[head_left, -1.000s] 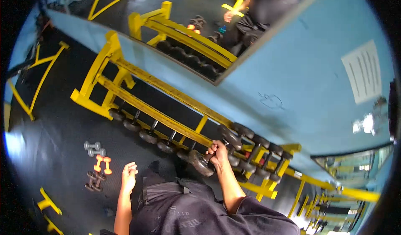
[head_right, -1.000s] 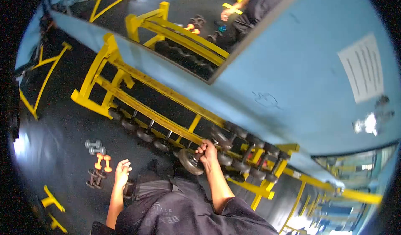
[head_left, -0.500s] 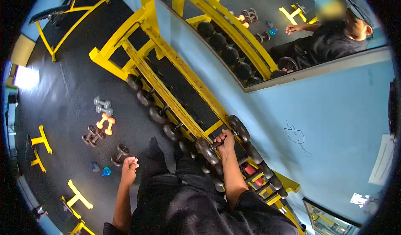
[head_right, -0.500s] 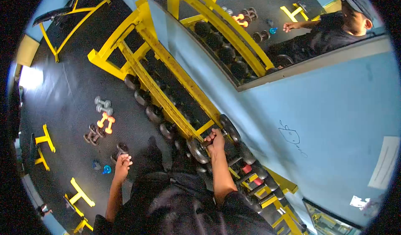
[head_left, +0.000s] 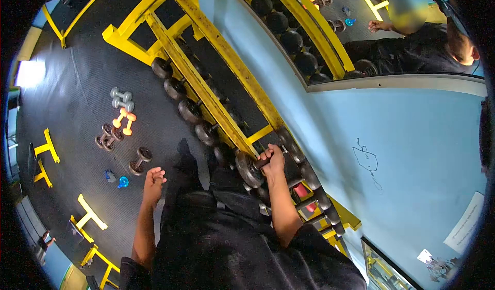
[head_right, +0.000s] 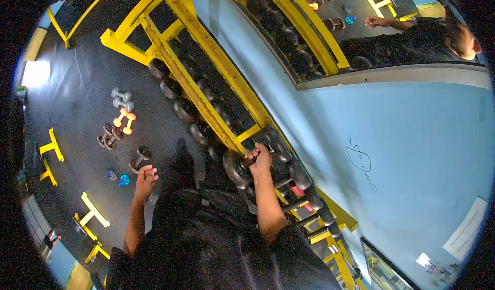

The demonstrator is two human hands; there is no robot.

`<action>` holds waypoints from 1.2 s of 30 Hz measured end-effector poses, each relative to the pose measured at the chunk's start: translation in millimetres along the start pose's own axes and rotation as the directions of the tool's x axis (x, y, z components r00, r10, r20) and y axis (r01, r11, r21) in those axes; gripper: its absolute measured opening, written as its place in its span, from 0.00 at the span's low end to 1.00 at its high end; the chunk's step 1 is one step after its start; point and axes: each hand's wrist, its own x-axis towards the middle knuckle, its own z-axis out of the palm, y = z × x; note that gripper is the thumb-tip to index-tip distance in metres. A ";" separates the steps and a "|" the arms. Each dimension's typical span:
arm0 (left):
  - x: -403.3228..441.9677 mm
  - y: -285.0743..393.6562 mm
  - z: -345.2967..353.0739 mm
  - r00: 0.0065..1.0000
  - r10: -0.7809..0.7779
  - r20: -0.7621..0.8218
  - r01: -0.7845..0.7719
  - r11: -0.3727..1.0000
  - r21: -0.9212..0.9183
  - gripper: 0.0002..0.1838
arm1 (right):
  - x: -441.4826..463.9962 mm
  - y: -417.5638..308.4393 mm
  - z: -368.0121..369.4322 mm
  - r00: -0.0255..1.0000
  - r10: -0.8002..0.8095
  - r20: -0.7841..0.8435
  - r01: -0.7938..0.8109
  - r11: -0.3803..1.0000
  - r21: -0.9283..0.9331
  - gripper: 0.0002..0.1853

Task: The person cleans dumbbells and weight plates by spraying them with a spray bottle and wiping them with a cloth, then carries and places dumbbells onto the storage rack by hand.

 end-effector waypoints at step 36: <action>-89.3 -382.9 -293.6 0.890 -0.281 -0.359 0.120 0.904 -0.411 0.17 | -194.0 245.6 138.8 0.993 -0.023 0.120 0.016 0.998 0.058 0.28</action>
